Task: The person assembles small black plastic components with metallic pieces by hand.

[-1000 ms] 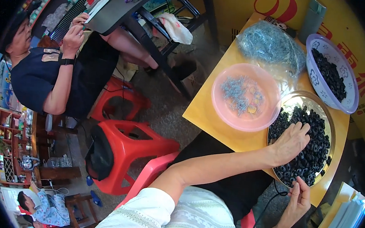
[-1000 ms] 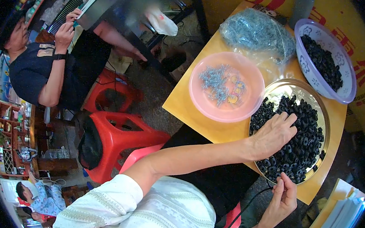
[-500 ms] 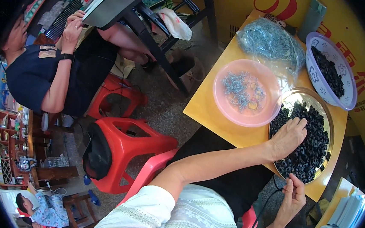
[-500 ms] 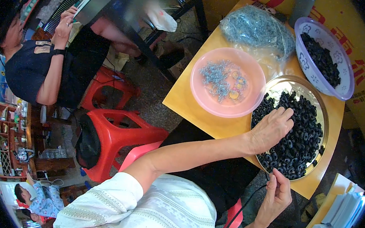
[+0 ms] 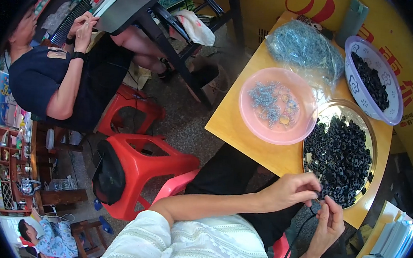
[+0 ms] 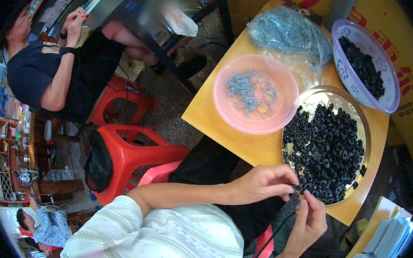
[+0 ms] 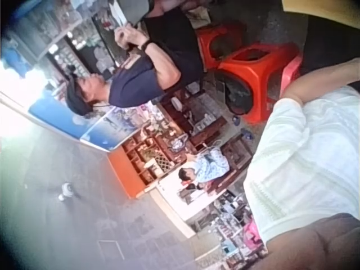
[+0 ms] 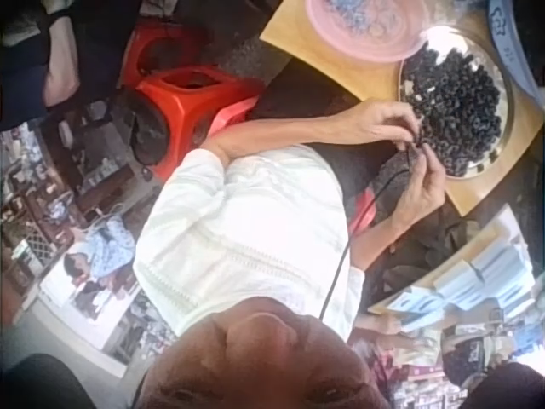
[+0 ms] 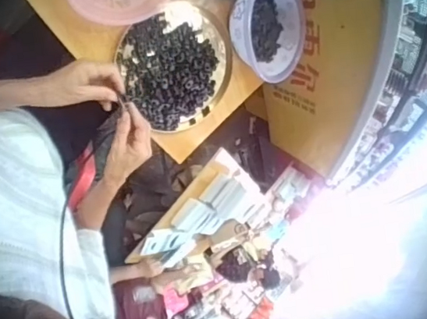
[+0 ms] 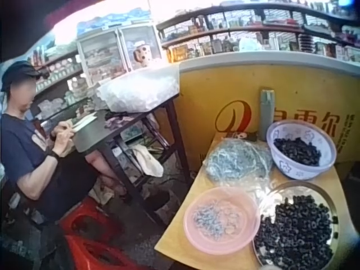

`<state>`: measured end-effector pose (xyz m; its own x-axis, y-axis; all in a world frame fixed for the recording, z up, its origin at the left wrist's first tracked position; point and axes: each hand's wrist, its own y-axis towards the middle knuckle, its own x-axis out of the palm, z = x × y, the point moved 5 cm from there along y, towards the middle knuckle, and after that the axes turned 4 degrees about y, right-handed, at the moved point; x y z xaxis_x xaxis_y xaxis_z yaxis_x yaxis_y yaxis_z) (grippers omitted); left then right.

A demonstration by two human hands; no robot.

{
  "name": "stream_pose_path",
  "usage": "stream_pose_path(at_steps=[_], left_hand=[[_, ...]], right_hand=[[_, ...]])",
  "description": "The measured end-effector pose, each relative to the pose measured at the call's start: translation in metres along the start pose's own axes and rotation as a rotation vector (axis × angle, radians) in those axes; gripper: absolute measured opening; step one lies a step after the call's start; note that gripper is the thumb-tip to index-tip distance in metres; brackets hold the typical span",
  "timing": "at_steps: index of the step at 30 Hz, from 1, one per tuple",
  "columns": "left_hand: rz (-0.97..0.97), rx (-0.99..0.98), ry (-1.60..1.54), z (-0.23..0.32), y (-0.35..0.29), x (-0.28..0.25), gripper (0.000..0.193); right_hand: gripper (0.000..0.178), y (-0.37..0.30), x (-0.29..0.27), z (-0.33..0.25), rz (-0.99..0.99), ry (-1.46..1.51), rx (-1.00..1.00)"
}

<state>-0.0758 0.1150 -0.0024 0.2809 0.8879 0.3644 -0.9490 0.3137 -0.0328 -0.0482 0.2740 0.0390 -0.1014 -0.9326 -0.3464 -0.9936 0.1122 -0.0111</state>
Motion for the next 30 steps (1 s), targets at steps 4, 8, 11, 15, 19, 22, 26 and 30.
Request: stream_pose_path(at_steps=[4,8,11,15,19,22,26,30], left_hand=[[0.005,-0.259,-0.35,-0.022,-0.033,-0.022,0.02],[0.038,-0.31,-0.412,-0.018,-0.053,-0.034,0.021],[0.055,-0.356,-0.52,-0.025,-0.062,-0.04,0.021],[0.043,-0.413,-0.534,-0.024,-0.062,-0.038,0.021],[0.058,-0.332,-0.411,-0.02,-0.054,-0.042,0.019],[0.146,-0.253,-0.231,-0.003,-0.051,-0.047,0.02],[0.115,-0.173,-0.228,0.002,-0.045,-0.051,0.018],[0.098,-0.119,-0.182,0.001,-0.039,-0.052,0.018]], right_hand=[[0.027,-0.003,0.028,-0.037,-0.205,-0.128,-0.266],[0.03,-0.008,0.054,-0.031,-0.338,-0.081,-0.286],[0.03,-0.012,0.064,-0.035,-0.351,-0.029,-0.232],[0.029,-0.01,0.062,-0.032,-0.364,-0.041,-0.24],[0.026,-0.008,0.06,-0.02,-0.32,0.069,-0.112],[0.03,-0.001,0.06,-0.018,-0.309,0.119,-0.038],[0.034,0.008,0.062,-0.019,-0.316,0.178,-0.046],[0.033,0.016,0.059,-0.019,-0.315,0.141,-0.06]])
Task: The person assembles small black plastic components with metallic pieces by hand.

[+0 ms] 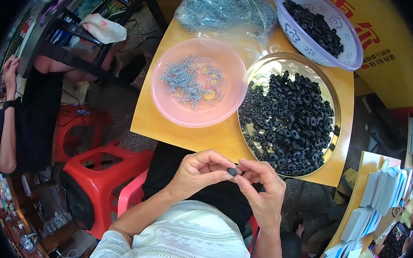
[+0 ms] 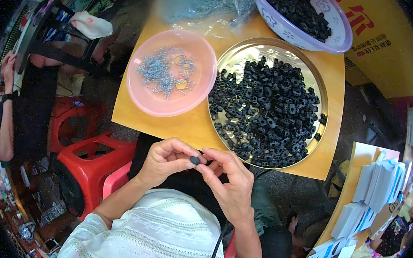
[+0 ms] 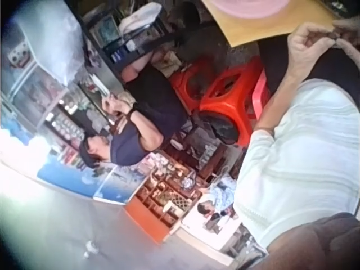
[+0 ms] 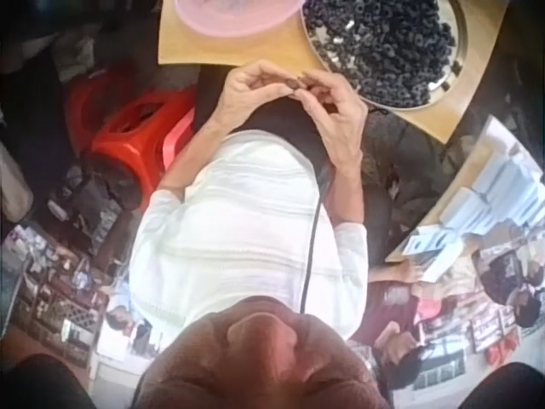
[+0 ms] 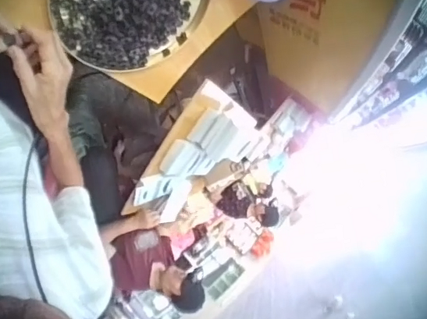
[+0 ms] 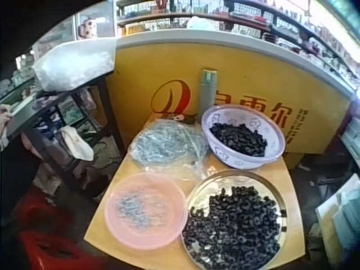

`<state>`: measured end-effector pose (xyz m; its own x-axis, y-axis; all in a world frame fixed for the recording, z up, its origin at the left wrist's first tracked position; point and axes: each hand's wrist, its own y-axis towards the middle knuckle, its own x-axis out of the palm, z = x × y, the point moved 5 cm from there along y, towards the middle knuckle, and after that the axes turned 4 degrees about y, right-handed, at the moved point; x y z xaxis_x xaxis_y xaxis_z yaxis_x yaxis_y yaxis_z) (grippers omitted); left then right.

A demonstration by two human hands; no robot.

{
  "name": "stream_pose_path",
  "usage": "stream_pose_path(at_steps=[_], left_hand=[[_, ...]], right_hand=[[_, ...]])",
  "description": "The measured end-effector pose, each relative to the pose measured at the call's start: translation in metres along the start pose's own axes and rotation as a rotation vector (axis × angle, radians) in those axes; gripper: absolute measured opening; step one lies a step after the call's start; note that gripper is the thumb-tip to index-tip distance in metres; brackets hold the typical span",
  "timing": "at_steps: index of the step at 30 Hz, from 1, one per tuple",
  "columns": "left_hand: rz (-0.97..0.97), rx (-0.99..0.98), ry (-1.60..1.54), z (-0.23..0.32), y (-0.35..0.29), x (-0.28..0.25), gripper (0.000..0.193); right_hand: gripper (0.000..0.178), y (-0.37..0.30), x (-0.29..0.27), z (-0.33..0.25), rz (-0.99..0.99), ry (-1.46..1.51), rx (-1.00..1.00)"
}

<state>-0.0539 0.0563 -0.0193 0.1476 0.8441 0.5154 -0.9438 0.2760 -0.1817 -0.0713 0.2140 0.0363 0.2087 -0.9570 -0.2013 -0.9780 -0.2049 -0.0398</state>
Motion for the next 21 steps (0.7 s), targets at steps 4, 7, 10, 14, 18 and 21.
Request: stream_pose_path(at_steps=[4,7,10,14,18,21], left_hand=[[-0.021,0.15,0.062,0.006,0.004,0.002,0.021],[-0.009,0.277,0.49,0.017,0.007,-0.003,0.022],[0.005,0.239,0.427,0.015,0.006,-0.008,0.022],[0.01,0.142,0.295,0.011,0.0,-0.012,0.021],[0.001,0.173,0.227,0.008,-0.004,-0.013,0.02],[0.026,0.125,0.203,0.007,-0.006,-0.01,0.019]], right_hand=[[0.026,0.008,-0.004,0.0,-0.035,-0.016,0.005],[0.022,0.022,-0.01,-0.007,-0.053,-0.149,-0.079],[0.016,0.053,-0.002,-0.021,-0.069,-0.246,-0.158],[0.011,0.096,0.02,-0.026,-0.102,-0.504,-0.327],[0.008,0.132,0.052,-0.025,-0.176,-0.844,-0.442],[0.011,0.146,0.064,-0.012,-0.186,-1.046,-0.382]])
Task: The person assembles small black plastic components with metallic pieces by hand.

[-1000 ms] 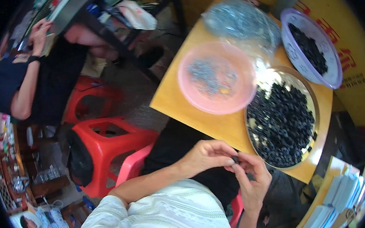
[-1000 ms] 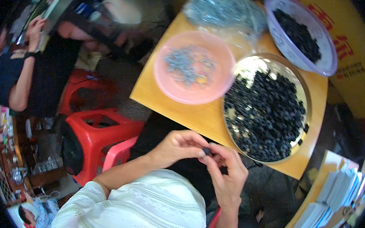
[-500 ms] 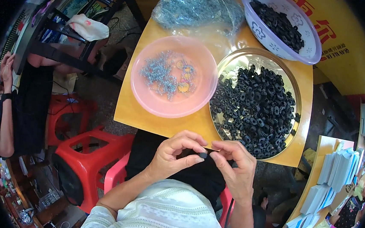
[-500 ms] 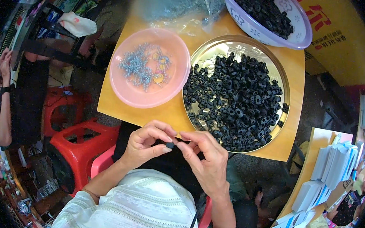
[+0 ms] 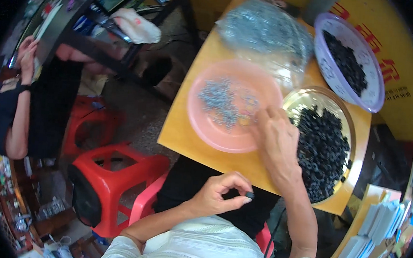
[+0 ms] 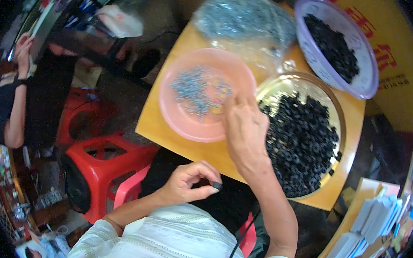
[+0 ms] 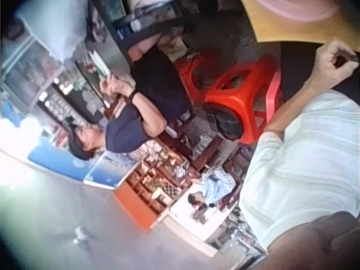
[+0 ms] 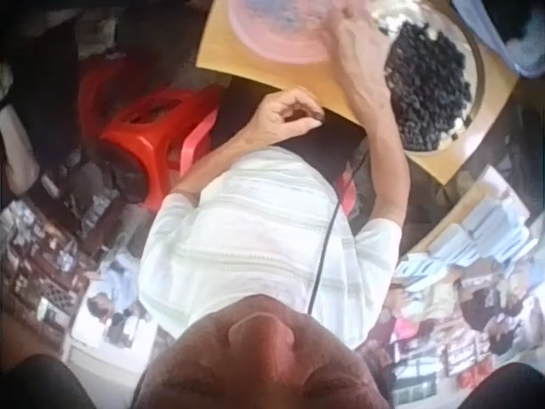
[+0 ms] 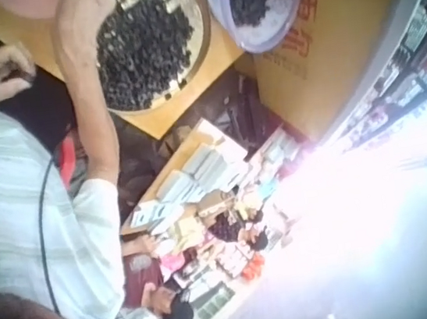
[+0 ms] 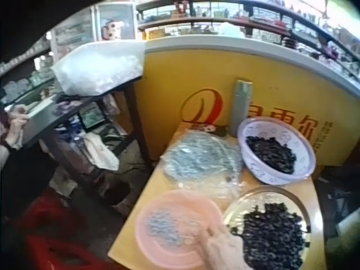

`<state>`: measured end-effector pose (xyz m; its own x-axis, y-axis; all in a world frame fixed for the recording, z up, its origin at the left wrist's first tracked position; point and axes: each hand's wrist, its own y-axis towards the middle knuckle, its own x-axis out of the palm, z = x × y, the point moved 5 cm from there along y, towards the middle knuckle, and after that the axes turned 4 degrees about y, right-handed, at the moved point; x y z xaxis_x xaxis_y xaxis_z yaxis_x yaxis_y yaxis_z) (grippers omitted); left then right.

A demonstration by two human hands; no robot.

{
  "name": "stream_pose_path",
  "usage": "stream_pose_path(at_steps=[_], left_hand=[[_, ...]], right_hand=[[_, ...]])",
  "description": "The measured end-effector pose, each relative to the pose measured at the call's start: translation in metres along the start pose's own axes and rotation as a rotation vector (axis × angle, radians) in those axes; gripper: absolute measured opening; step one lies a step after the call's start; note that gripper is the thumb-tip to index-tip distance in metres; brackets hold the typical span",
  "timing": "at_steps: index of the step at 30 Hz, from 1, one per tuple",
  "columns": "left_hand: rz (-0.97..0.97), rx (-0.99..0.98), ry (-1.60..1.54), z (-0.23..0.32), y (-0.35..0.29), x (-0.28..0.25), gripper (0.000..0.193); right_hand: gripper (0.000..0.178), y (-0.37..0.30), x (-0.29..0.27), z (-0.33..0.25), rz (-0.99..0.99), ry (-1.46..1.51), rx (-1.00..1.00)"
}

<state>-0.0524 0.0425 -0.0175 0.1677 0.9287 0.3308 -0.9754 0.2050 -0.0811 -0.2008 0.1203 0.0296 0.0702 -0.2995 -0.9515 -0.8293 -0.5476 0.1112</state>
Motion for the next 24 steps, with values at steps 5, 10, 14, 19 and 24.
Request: stream_pose_path(at_steps=[5,10,14,19,24], left_hand=[[-0.033,0.006,0.088,-0.002,-0.004,-0.007,0.021],[-0.031,0.0,0.122,0.001,-0.004,-0.008,0.023],[-0.023,0.046,0.248,0.01,-0.004,-0.008,0.022],[-0.072,-0.003,0.245,0.005,-0.008,-0.009,0.02],[-0.017,-0.058,-0.221,-0.006,-0.009,-0.01,0.019]], right_hand=[[0.016,0.004,0.003,-0.002,-0.027,0.08,0.048],[0.014,0.005,0.003,-0.004,-0.027,0.053,0.035],[0.015,0.007,-0.004,-0.005,-0.026,0.068,0.096],[0.019,-0.002,-0.03,-0.011,0.032,0.144,0.093],[0.021,-0.025,-0.037,-0.009,0.004,0.381,0.214]])
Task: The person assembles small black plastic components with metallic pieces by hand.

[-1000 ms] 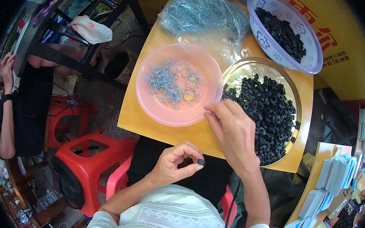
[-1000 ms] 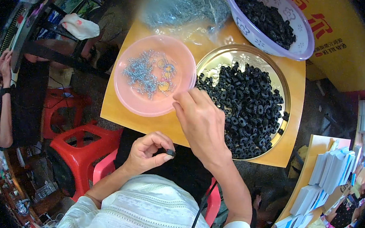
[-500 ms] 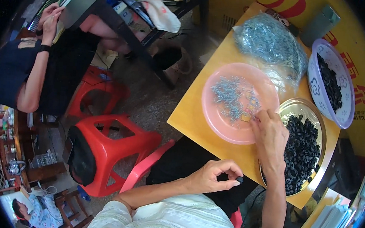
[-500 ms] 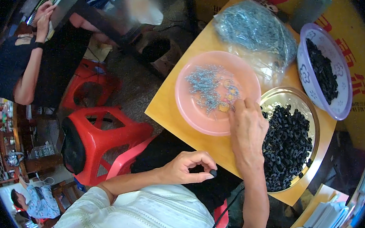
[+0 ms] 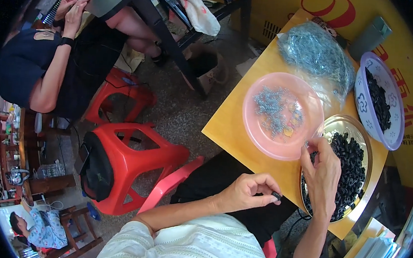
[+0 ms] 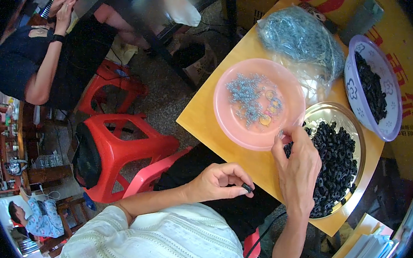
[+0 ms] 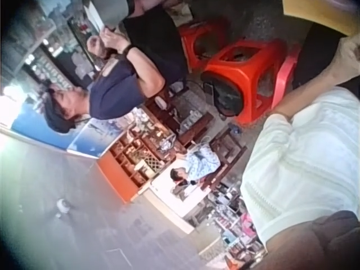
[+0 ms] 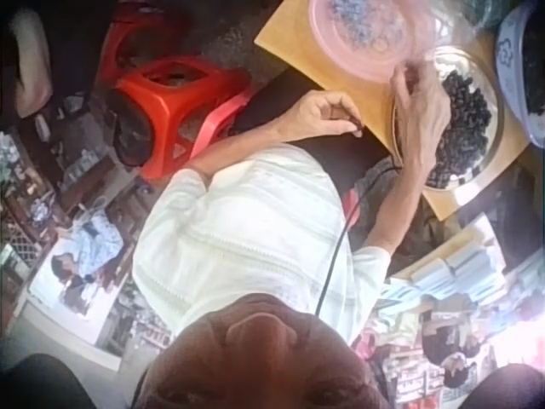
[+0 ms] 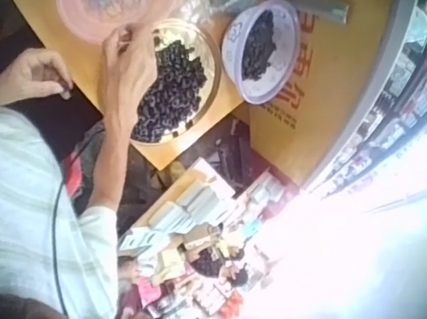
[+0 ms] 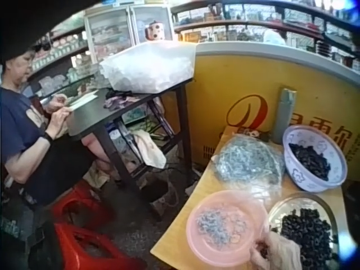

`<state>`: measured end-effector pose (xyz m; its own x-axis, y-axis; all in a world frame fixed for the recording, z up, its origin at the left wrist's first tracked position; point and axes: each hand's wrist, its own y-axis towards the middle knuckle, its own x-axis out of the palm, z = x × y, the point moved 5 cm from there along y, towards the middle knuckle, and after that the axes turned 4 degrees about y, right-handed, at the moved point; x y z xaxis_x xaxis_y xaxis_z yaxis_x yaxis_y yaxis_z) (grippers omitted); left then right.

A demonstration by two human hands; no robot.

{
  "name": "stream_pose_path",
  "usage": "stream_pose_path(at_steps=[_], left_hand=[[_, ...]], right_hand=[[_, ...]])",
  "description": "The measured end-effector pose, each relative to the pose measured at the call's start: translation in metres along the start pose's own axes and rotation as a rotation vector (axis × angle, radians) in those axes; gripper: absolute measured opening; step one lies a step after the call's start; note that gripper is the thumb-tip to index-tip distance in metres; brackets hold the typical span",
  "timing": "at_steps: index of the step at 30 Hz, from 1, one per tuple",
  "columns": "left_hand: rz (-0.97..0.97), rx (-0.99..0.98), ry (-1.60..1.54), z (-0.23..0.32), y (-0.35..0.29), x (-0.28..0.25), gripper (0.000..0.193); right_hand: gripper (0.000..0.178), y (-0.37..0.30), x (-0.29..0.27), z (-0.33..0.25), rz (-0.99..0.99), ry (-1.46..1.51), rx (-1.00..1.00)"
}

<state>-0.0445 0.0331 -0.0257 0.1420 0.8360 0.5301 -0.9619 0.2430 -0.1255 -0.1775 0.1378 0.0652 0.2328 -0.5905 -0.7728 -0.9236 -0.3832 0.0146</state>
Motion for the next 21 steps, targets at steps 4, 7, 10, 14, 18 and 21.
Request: stream_pose_path(at_steps=[4,7,10,14,18,21], left_hand=[[0.043,-0.002,-0.096,0.006,0.004,-0.001,0.018],[0.076,0.004,-0.095,0.005,0.004,-0.001,0.018],[0.107,-0.007,-0.073,0.0,0.002,-0.004,0.019],[0.119,-0.016,-0.022,0.0,0.0,-0.004,0.021],[0.138,-0.001,0.036,0.007,0.0,-0.005,0.022],[0.158,-0.021,0.032,0.007,0.0,-0.005,0.021]], right_hand=[[0.017,-0.006,0.008,0.008,0.041,0.072,-0.015],[0.016,-0.003,0.01,0.005,0.021,0.071,0.004],[0.017,0.0,0.01,0.006,0.037,0.047,-0.047],[0.016,0.003,0.004,-0.002,0.117,0.013,-0.141],[0.012,0.003,0.0,-0.004,0.052,0.189,-0.062],[0.011,0.004,-0.004,-0.006,0.075,0.178,-0.063]])
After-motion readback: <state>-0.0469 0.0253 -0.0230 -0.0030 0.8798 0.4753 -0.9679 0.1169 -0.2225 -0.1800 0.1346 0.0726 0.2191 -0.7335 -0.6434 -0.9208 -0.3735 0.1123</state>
